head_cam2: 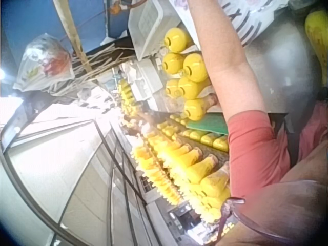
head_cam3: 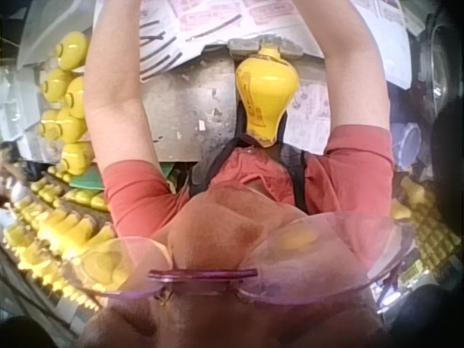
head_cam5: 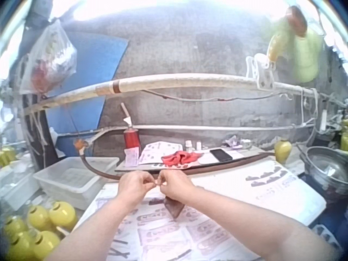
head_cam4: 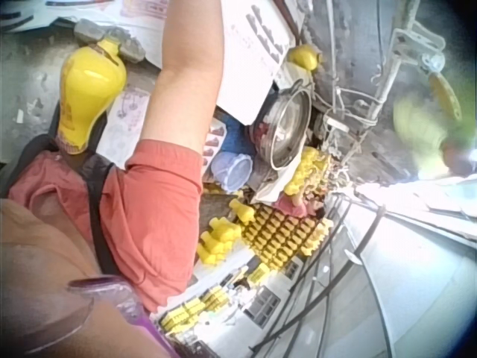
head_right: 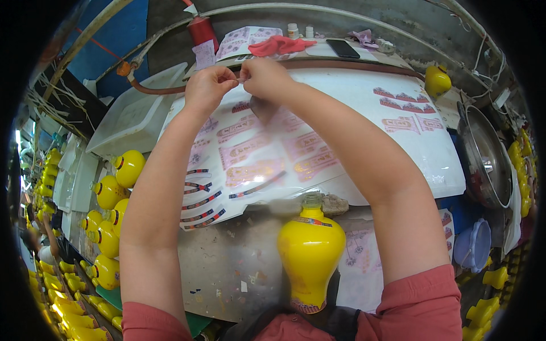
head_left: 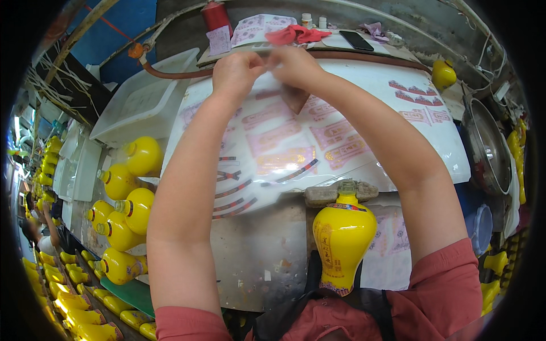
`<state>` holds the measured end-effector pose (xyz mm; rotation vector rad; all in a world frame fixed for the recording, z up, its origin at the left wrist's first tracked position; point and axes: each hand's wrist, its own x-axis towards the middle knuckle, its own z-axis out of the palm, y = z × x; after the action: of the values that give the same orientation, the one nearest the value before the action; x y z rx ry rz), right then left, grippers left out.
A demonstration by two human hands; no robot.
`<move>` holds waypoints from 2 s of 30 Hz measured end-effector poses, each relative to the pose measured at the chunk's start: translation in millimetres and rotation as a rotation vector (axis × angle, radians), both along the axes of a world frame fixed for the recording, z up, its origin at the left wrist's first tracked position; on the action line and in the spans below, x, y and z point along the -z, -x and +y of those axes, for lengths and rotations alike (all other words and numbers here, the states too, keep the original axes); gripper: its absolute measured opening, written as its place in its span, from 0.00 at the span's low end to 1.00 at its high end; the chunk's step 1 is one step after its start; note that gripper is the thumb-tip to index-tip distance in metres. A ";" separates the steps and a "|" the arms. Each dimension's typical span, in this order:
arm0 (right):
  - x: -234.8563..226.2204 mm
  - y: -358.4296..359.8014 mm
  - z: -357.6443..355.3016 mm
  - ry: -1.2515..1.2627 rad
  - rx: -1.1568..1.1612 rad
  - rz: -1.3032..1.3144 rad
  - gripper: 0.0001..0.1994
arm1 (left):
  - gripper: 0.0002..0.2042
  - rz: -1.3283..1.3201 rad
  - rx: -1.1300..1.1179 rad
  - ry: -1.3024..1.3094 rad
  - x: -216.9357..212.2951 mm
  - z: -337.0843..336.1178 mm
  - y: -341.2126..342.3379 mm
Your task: The person applies printed labels to yellow plastic bottles by hand. They peel labels from a sheet, wrap them around each bottle, smooth the surface, and place the labeled bottles on a nearby tray. The process is repeated for multiple bottles.
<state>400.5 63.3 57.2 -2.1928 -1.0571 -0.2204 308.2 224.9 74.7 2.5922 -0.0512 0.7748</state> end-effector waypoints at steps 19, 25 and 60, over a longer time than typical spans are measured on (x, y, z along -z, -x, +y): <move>2.3 -4.4 -2.6 0.503 0.066 -0.138 0.11 | 0.15 0.254 -0.155 -0.222 22.4 30.4 5.6; 23.9 -21.2 33.8 0.276 -0.132 0.103 0.11 | 0.18 0.577 -0.185 0.031 39.8 35.4 -10.6; 17.7 -3.7 39.8 0.586 -0.167 -0.065 0.13 | 0.19 0.542 -0.152 0.004 31.3 34.0 4.1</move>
<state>404.2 103.1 39.5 -2.5966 -1.4751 0.1123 304.2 258.9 43.4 2.7327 0.3112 0.0971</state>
